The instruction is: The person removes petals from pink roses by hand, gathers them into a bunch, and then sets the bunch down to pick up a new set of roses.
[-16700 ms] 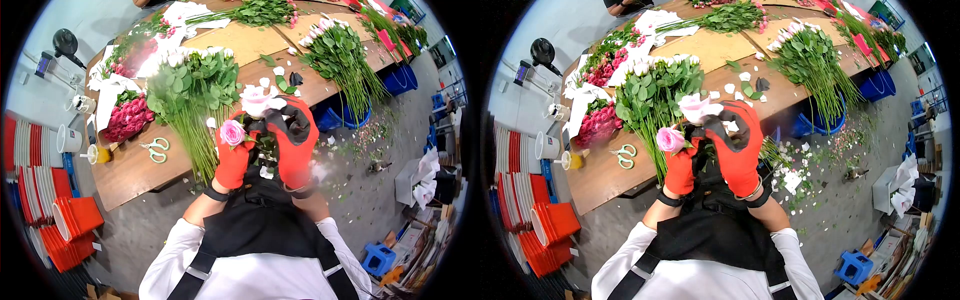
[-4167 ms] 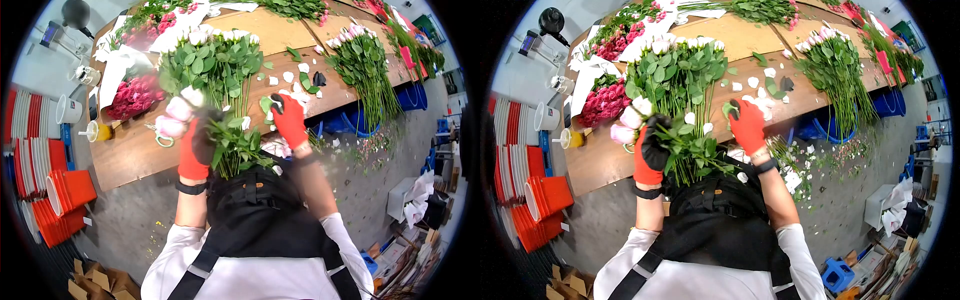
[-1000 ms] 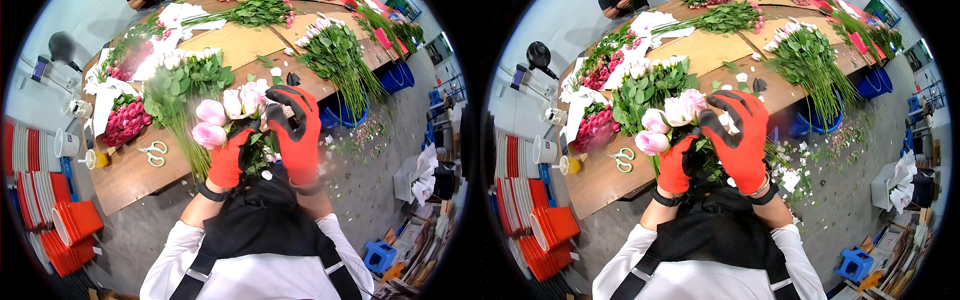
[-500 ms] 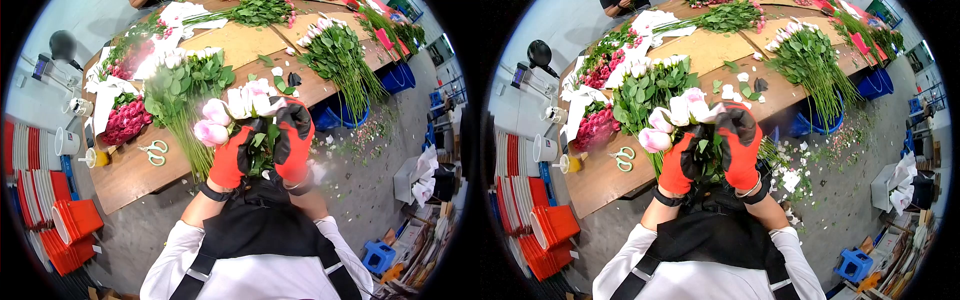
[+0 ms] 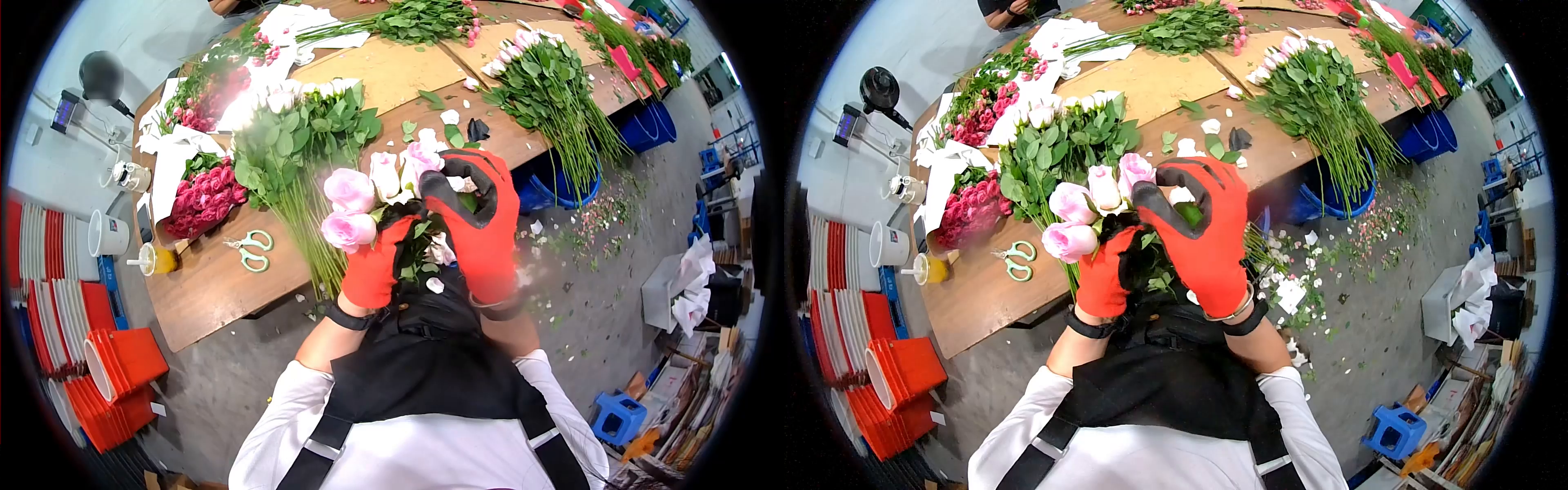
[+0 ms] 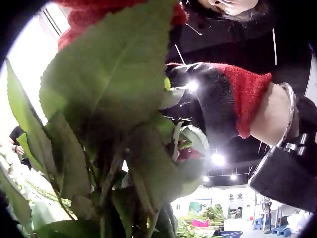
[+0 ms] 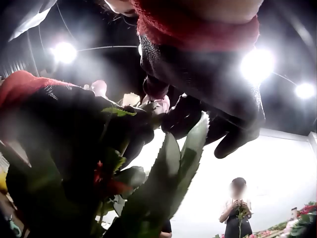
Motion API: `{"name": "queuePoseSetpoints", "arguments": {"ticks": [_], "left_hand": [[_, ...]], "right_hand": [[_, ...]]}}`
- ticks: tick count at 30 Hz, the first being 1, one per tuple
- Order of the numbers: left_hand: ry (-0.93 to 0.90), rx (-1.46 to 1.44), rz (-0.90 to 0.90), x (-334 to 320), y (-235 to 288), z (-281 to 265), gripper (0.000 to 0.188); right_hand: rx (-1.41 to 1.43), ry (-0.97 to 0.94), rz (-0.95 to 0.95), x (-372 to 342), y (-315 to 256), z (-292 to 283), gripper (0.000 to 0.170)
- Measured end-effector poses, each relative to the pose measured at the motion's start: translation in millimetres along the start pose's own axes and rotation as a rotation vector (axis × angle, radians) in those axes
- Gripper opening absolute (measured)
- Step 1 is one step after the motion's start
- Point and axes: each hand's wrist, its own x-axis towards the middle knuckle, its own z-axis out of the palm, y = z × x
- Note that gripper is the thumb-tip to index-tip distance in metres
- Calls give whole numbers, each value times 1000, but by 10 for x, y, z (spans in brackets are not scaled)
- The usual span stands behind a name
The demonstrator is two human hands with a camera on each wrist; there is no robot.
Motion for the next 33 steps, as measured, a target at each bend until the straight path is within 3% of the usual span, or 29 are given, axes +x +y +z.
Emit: {"name": "queuePoseSetpoints", "arguments": {"ticks": [2,5,7,9,12,14,15,22,31,33], "left_hand": [[13,63,-24,44,72,-24,33],[116,-135,-120,41,70,58,33],[136,-4,-24,43,57,52,34],[77,478,241,57,59,-61,36],[99,231,90,84,245,-63,38],[53,278,50,124,342,-77,40],[30,301,30,134,363,-80,41],[2,326,-3,146,454,-35,38],[41,335,130,131,269,1,31],[130,-140,-127,161,410,53,28]], "right_hand": [[83,45,31,-21,-12,49,27],[249,90,73,-90,-24,85,26],[272,95,14,-132,53,124,25],[431,61,14,-152,78,158,26],[623,29,54,-223,160,189,25],[733,20,170,-243,148,179,23],[769,-7,142,-263,223,173,21],[901,-47,85,-282,406,124,20],[1043,55,272,-319,407,153,23],[1188,21,292,-286,283,103,26]]}}
